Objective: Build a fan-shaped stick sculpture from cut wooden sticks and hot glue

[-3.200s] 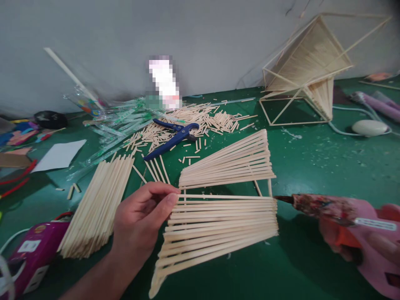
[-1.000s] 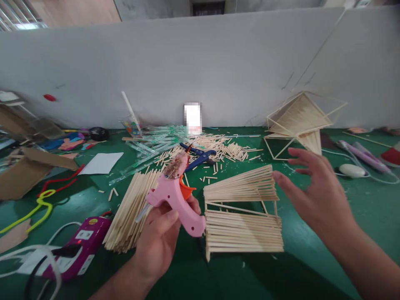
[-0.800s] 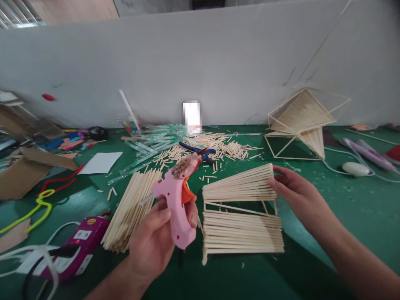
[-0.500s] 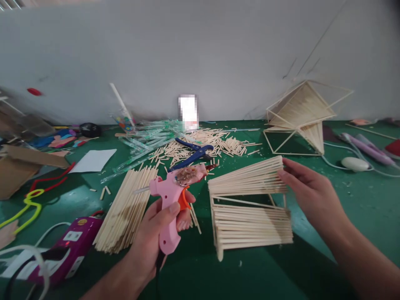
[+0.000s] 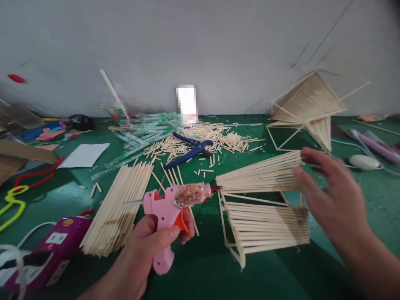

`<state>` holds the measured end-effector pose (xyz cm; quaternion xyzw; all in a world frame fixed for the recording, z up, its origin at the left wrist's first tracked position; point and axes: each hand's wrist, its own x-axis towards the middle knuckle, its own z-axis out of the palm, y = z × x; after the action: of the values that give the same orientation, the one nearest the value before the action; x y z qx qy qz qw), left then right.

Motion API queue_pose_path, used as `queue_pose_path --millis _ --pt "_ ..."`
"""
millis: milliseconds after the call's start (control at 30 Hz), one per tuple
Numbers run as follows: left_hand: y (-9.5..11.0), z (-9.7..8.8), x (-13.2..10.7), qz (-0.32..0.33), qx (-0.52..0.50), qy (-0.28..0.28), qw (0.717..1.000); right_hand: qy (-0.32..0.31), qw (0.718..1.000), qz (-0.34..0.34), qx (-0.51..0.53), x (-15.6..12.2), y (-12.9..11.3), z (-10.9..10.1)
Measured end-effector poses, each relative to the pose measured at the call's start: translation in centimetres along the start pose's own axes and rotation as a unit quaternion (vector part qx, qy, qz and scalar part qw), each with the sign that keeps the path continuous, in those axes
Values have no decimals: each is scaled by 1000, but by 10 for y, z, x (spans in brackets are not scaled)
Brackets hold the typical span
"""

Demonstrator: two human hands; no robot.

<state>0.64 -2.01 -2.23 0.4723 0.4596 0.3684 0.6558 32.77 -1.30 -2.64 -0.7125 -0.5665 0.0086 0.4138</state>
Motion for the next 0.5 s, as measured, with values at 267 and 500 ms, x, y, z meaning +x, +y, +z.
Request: queue_pose_path --millis 267,500 --pt "-3 -1 -1 -35 -3 10 999 -157 952 -261 17 -34 -39 3" --pt "-49 -22 7 -38 6 42 998 -186 939 -289 -20 -43 -38 11"
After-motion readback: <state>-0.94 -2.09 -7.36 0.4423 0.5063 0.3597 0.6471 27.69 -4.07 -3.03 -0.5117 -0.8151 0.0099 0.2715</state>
